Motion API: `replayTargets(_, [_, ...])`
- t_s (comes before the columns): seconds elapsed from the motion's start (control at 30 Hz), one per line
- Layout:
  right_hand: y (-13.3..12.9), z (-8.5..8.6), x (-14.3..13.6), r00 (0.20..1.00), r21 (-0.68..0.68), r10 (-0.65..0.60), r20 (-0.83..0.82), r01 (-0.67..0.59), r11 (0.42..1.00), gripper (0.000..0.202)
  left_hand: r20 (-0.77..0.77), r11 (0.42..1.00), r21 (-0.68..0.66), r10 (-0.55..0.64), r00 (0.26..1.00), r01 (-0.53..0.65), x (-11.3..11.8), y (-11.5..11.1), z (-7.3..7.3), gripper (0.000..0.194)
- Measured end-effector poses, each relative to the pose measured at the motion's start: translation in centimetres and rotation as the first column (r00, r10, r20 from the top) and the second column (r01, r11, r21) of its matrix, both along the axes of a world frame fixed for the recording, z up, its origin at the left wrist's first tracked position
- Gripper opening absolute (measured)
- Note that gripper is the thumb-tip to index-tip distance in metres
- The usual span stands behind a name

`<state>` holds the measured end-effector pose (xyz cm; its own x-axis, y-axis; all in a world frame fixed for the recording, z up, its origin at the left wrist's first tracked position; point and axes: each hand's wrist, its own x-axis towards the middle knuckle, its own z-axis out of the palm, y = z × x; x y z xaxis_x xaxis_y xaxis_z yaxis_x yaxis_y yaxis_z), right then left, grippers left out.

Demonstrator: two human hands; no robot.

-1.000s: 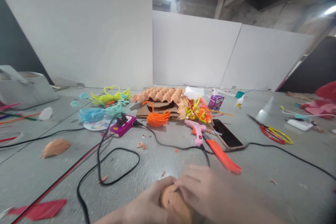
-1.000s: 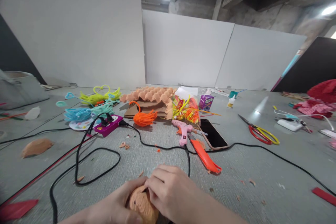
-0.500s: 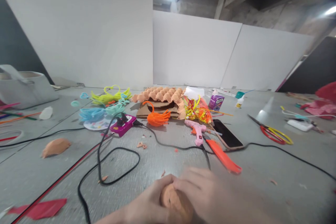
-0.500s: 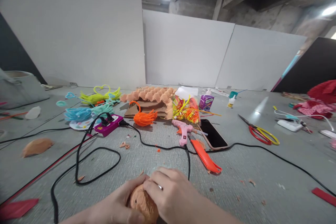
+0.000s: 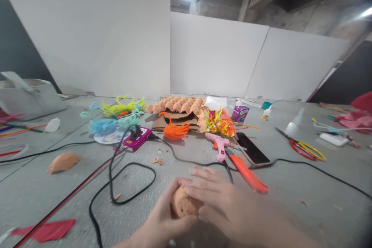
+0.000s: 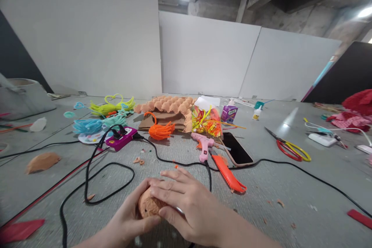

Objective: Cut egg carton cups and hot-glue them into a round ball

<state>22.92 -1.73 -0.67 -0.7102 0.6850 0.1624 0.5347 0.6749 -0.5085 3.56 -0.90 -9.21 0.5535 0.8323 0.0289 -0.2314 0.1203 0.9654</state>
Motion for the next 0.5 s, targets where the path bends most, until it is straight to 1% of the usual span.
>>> replayTargets(0.1, [0.1,-0.1,0.0,0.999,-0.025,0.020,0.039,-0.019,1.000,0.043,-0.014,0.999,-0.024,0.032,0.999,-0.033,0.1,0.1,0.3,0.038])
replayTargets(0.17, [0.1,-0.2,0.3,1.000,-0.034,0.001,0.027,0.000,0.999,0.047,-0.014,0.998,-0.019,0.056,0.998,-0.056,0.1,0.2,0.7,0.039])
replayTargets(0.2, [0.2,-0.3,0.5,0.999,-0.024,-0.035,-0.005,0.035,0.999,0.049,-0.014,0.998,-0.006,0.068,0.998,-0.068,0.0,0.3,0.9,0.039])
replayTargets(0.23, [0.5,-0.4,0.9,0.994,0.000,-0.097,-0.048,0.097,0.995,0.050,-0.018,0.997,0.010,0.080,0.997,-0.080,0.0,0.4,1.1,0.039])
replayTargets(0.27, [0.8,-0.5,1.3,0.978,0.029,-0.190,-0.083,0.193,0.981,0.049,-0.030,0.995,0.024,0.095,0.995,-0.094,-0.1,0.6,1.3,0.039])
replayTargets(0.3, [1.4,-0.6,1.9,0.947,0.056,-0.302,-0.107,0.309,0.950,0.045,-0.048,0.994,0.031,0.110,0.993,-0.109,-0.2,0.7,1.6,0.040])
replayTargets(0.33, [2.0,-0.6,2.5,0.898,0.078,-0.429,-0.099,0.437,0.896,0.039,-0.066,0.992,0.033,0.126,0.990,-0.124,-0.3,0.8,1.7,0.040])
replayTargets(0.37, [2.8,-0.7,3.2,0.830,0.085,-0.555,-0.050,0.557,0.826,0.032,-0.081,0.991,0.030,0.136,0.987,-0.134,-0.3,1.0,1.9,0.041])
replayTargets(0.4, [3.8,-0.7,3.8,0.776,0.079,-0.631,-0.001,0.629,0.774,0.027,-0.091,0.990,0.029,0.142,0.986,-0.140,-0.4,1.1,2.0,0.042])
replayTargets(0.43, [4.8,-0.8,4.4,0.737,0.068,-0.674,0.049,0.671,0.739,0.026,-0.093,0.989,0.032,0.145,0.985,-0.143,-0.5,1.2,2.1,0.042])
replayTargets(0.5, [6.9,-1.2,5.3,0.678,0.059,-0.719,0.154,0.720,0.691,0.027,-0.085,0.990,0.037,0.137,0.987,-0.134,-0.6,1.4,2.3,0.043])
